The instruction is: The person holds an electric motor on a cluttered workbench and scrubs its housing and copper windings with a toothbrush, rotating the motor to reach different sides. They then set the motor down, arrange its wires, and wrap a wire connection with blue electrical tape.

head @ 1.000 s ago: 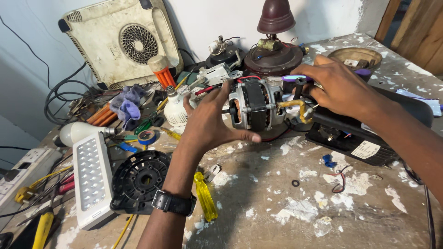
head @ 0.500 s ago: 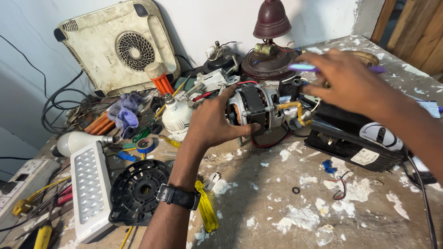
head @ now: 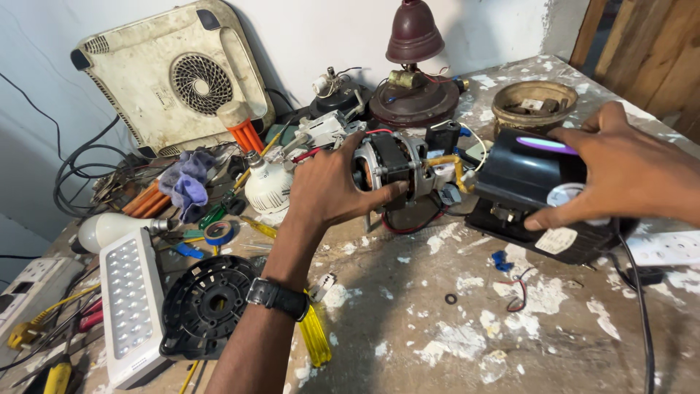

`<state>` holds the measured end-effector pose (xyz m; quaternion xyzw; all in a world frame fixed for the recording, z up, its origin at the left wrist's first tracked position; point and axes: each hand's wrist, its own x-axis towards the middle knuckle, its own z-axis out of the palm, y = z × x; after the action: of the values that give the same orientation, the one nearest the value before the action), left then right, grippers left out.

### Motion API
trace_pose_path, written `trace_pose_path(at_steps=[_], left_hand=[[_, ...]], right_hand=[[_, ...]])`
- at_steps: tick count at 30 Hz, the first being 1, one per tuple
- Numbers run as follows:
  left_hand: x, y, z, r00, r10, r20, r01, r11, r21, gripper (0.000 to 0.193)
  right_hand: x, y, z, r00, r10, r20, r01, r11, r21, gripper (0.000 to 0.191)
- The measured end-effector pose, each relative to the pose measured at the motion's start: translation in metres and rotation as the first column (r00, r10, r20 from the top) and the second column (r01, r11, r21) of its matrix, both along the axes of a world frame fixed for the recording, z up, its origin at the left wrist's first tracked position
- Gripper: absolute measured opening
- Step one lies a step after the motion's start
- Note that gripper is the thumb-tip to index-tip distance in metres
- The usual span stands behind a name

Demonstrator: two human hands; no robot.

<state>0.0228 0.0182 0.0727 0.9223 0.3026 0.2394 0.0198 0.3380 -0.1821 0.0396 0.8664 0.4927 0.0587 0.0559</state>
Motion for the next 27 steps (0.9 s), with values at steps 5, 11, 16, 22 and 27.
trace_pose_path(at_steps=[5,11,16,22,27], left_hand=[[0.002,0.011,-0.001,0.998,-0.021,0.063,0.026,0.996,-0.080,0.113],[0.000,0.034,-0.004,0.983,-0.031,0.183,0.082,0.957,-0.277,0.102],[0.001,0.047,-0.009,0.974,-0.077,0.211,0.161,0.894,-0.417,0.082],[0.007,0.056,-0.008,0.994,0.011,0.105,0.044,0.859,-0.510,0.076],[0.002,0.043,-0.007,0.989,0.133,-0.058,-0.136,0.704,-0.697,0.074]], right_hand=[[0.018,0.015,0.011,0.995,-0.003,-0.101,-0.004,0.998,-0.069,0.138],[0.029,0.026,0.025,0.949,-0.013,-0.316,-0.010,0.998,-0.068,0.111],[0.022,0.026,0.035,0.965,0.048,-0.259,-0.068,0.995,-0.070,0.092],[-0.009,0.021,0.060,0.981,0.093,-0.171,-0.094,0.996,0.002,0.096],[-0.031,0.021,0.073,0.994,0.110,0.024,-0.110,0.994,0.007,0.067]])
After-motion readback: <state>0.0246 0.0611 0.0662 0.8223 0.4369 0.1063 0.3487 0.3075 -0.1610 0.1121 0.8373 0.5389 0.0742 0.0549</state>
